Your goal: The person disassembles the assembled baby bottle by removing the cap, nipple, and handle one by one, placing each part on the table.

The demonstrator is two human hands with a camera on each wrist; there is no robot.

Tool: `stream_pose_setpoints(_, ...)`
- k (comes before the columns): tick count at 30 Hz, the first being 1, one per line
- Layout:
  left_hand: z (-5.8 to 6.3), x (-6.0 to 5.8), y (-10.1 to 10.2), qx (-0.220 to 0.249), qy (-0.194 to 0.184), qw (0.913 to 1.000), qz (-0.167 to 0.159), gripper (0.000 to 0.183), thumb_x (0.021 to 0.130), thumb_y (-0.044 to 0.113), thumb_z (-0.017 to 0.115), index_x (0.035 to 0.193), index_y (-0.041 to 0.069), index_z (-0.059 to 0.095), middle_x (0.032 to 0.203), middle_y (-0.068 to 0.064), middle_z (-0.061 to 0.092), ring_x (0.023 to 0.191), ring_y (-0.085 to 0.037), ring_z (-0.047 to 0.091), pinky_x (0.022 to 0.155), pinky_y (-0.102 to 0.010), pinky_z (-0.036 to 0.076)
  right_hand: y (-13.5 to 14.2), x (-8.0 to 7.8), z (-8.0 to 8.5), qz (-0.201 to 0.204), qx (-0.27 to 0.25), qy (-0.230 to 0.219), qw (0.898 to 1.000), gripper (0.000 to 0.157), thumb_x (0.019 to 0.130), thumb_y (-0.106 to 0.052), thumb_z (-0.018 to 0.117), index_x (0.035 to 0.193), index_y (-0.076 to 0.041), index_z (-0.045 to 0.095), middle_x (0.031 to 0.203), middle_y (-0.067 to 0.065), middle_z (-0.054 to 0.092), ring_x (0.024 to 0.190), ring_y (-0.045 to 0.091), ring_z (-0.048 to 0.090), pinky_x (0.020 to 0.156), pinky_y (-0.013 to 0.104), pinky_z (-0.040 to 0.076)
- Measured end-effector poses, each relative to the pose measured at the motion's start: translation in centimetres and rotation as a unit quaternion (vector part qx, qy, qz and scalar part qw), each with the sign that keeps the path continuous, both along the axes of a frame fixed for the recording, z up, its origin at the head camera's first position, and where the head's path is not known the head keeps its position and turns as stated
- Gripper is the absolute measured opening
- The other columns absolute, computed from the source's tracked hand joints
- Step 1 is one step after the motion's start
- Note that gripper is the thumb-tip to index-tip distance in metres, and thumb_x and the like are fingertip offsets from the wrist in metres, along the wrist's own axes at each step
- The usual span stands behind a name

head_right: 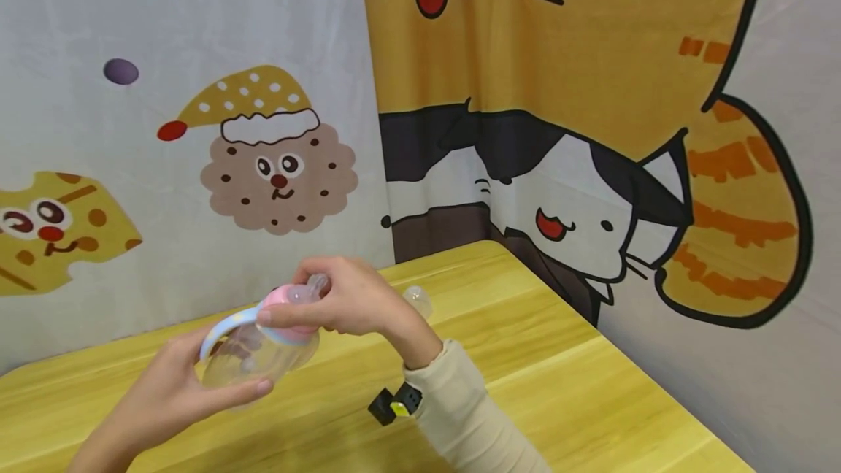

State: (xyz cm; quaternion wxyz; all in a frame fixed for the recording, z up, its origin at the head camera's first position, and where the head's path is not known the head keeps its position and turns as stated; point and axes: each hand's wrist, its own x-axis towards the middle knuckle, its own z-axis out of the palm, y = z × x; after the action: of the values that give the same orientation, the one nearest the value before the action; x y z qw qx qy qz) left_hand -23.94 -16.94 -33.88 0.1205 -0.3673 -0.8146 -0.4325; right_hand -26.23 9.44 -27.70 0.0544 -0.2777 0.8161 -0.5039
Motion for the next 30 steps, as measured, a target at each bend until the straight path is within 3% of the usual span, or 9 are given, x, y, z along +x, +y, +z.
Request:
stream_pose_setpoints(6, 0.25, 0.14, -0.24, 0.012, -0.034, 0.9991, -0.021, 0.051, 0.085, 0.02, 0.092, 0.129, 0.028, 0.068, 0.108, 0.004, 0.077, 0.088, -0.016, 0.073, 0.072, -0.032, 0.06, -0.15, -0.07, -0.12, 0.011, 0.002, 0.027, 1.0, 0.025, 0.093, -0.042, 0.079, 0.093, -0.02, 0.066, 0.061, -0.006, 0.05, 0.052, 0.011, 0.041, 0.049, 0.026, 0.034)
stream_pose_setpoints(12, 0.36, 0.25, -0.3, 0.02, -0.034, 0.9986, -0.034, 0.049, 0.085, 0.016, 0.091, 0.128, 0.025, 0.069, 0.107, 0.005, 0.076, 0.086, -0.014, 0.072, 0.069, -0.032, 0.06, -0.28, 0.02, -0.07, 0.017, -0.007, 0.037, 0.999, 0.027, 0.093, -0.041, 0.077, 0.09, -0.018, 0.064, 0.064, -0.006, 0.051, 0.055, 0.01, 0.041, 0.05, 0.026, 0.033)
stream_pose_setpoints(20, 0.47, 0.1, -0.41, 0.014, 0.01, 0.9996, -0.023, 0.056, 0.082, 0.017, 0.095, 0.13, 0.027, 0.069, 0.112, 0.009, 0.076, 0.091, -0.013, 0.072, 0.076, -0.03, 0.061, -0.45, 0.04, -0.18, 0.031, -0.039, 0.048, 0.998, 0.025, 0.094, -0.035, 0.078, 0.089, -0.015, 0.064, 0.07, -0.002, 0.054, 0.059, 0.009, 0.042, 0.052, 0.026, 0.034)
stream_pose_setpoints(30, 0.46, 0.11, -0.67, 0.017, 0.024, 0.9995, -0.015, 0.056, 0.08, 0.013, 0.094, 0.129, 0.025, 0.071, 0.108, 0.006, 0.077, 0.091, -0.014, 0.072, 0.075, -0.03, 0.059, -0.8, -0.23, -0.62, 0.031, -0.056, 0.043, 0.997, 0.028, 0.095, -0.043, 0.075, 0.094, -0.016, 0.068, 0.076, -0.002, 0.057, 0.062, 0.009, 0.044, 0.054, 0.025, 0.036)
